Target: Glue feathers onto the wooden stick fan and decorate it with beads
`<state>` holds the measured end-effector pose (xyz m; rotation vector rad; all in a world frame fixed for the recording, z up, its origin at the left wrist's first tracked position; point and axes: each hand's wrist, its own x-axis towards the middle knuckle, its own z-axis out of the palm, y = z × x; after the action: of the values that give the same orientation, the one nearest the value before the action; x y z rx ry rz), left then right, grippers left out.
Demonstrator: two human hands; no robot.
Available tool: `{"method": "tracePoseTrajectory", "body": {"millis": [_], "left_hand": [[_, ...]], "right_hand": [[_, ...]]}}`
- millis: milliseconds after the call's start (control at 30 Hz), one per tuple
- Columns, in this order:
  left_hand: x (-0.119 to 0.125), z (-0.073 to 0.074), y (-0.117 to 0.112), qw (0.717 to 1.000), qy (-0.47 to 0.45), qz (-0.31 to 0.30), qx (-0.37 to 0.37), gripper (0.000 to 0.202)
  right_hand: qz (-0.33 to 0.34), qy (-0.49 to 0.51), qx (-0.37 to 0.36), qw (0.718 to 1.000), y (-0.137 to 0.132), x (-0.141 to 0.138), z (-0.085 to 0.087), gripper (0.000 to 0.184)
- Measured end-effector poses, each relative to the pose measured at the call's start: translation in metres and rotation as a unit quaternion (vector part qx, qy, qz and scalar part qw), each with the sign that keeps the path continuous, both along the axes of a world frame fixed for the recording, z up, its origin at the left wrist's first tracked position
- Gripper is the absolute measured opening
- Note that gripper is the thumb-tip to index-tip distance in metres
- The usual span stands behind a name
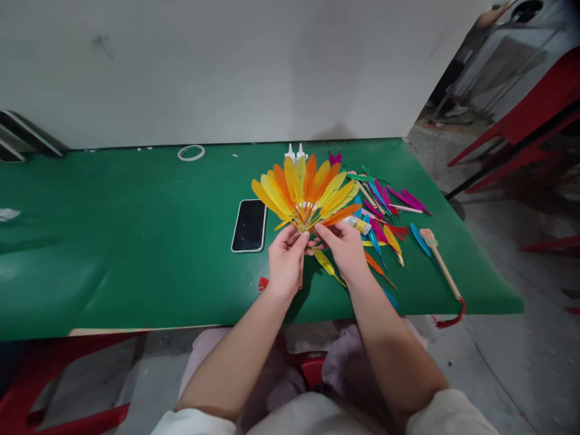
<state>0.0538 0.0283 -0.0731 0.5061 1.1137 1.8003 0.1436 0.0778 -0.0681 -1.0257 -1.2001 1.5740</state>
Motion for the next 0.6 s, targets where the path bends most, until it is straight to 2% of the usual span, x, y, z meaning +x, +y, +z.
{"method": "tracePoseTrajectory", "body": {"millis": [167,267,367,467,533,600], "left_hand": [[-0.001,-0.002,-0.001,0.999,-0.021,-0.019,-0.015,0.041],[-0.008,-0.004,0.000,0.999,-0.019,-0.011,-0.036,0.032],[-0.017,-0.003,0.001,0.998,0.024,0.018,-0.058,0.023],[-0.023,0.006,-0.007,0.994,0.063,0.019,-0.086,0.026],[-0.023,0.013,-0.017,0.992,0.063,-0.005,-0.107,0.029],[-0.023,0.017,-0.028,0.990,0.057,-0.018,-0.128,0.032]], "right_hand": [[0.003,0.007,-0.011,1.000,0.003,0.005,0.001,0.025],[0.001,-0.008,-0.014,1.000,0.009,0.017,0.004,0.026],[0.006,-0.030,-0.010,0.999,0.015,0.033,0.008,0.027],[0.066,-0.063,-0.006,0.996,0.019,0.047,0.011,0.025],[0.142,-0.098,-0.013,0.985,0.019,0.055,0.011,0.025],[0.231,-0.142,-0.022,0.962,0.020,0.060,0.010,0.024]]}}
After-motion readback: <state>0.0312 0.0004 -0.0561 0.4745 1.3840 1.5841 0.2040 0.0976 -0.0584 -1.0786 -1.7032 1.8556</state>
